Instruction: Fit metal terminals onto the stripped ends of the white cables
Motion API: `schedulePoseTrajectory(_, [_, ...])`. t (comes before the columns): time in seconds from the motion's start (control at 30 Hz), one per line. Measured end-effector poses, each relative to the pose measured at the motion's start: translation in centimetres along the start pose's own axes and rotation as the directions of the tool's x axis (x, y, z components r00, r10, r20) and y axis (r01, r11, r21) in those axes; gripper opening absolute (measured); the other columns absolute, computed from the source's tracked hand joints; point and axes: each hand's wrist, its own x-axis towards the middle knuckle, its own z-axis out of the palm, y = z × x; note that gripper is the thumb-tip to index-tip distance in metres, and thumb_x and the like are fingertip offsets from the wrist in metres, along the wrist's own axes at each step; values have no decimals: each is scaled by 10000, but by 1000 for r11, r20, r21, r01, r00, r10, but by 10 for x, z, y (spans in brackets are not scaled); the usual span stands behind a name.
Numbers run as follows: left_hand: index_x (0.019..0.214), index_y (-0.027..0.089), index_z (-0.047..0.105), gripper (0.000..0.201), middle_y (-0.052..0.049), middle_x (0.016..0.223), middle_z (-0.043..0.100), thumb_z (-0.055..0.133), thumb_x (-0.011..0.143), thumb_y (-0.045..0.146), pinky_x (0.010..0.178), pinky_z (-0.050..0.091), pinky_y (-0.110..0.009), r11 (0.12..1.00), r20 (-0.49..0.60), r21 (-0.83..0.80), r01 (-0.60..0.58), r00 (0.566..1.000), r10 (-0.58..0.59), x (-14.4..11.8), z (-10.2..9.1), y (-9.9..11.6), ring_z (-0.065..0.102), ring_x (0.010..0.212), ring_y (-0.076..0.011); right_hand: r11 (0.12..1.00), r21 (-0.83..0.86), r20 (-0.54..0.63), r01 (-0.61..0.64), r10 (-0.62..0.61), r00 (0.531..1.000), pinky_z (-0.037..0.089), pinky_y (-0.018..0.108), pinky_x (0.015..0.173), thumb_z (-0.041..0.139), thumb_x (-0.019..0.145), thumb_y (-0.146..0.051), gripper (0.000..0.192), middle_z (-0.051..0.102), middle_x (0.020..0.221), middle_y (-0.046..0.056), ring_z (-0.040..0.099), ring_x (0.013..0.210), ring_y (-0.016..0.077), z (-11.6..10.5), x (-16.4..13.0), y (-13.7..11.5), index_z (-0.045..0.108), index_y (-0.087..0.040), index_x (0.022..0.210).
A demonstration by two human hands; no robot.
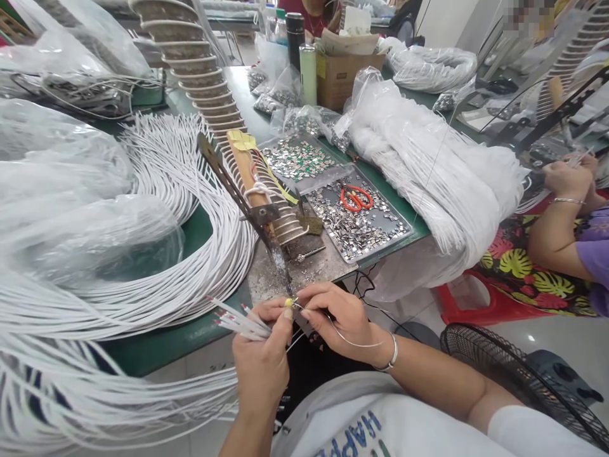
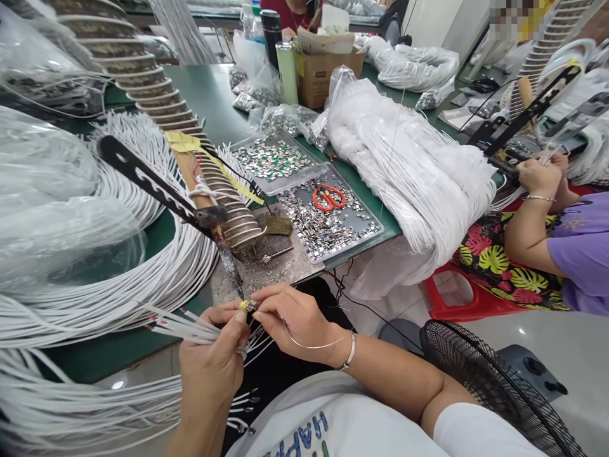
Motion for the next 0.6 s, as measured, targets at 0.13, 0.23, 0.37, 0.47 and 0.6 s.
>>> schedulePoseTrajectory(0.13, [652, 166, 584, 199, -39, 887, 669, 728, 758, 253, 572, 407, -254, 996, 57, -62, 70, 996, -67, -2, -6, -3, 571, 674, -129, 999, 3, 32, 54, -54, 998, 574, 306, 851, 538, 921, -121, 38, 682, 1005, 156, 661, 993, 175, -3, -1, 7, 566, -144, 929])
schedulePoseTrajectory(0.23, [657, 156, 581, 215, -28, 886, 671, 755, 730, 258, 476, 337, -240, 980, 122, -122, 159, 982, -145, -4, -8, -3, 474, 522, -75, 988, -21, 83, 153, -151, 985, 586, 288, 833, 541, 913, -93, 60, 686, 990, 154, 666, 969, 171, -7, 0, 13, 560, -141, 943])
schedulePoseTrajectory(0.37, [639, 141, 586, 248, -27, 871, 675, 780, 693, 286, 428, 296, -222, 949, 177, -151, 277, 952, -249, -6, -8, 4, 404, 456, -45, 964, -65, 137, 258, -247, 959, 593, 268, 789, 528, 915, -83, 78, 678, 953, 142, 655, 909, 158, -11, 1, 16, 555, -140, 961])
schedulePoseTrajectory(0.47, [594, 135, 572, 278, -14, 791, 659, 796, 650, 290, 408, 286, -206, 911, 223, -165, 377, 914, -338, -7, -7, 11, 367, 431, -34, 957, -58, 167, 285, -272, 948, 590, 270, 786, 514, 924, -87, 65, 664, 939, 155, 646, 901, 164, -12, 1, 15, 549, -125, 963])
schedulePoseTrajectory(0.6, [564, 134, 547, 297, -13, 736, 656, 799, 609, 285, 397, 277, -199, 891, 205, -172, 420, 900, -384, -8, -5, 16, 335, 409, -28, 950, -64, 175, 305, -290, 941, 591, 269, 772, 497, 931, -88, 73, 649, 927, 144, 634, 904, 162, -11, -2, 15, 535, -130, 976])
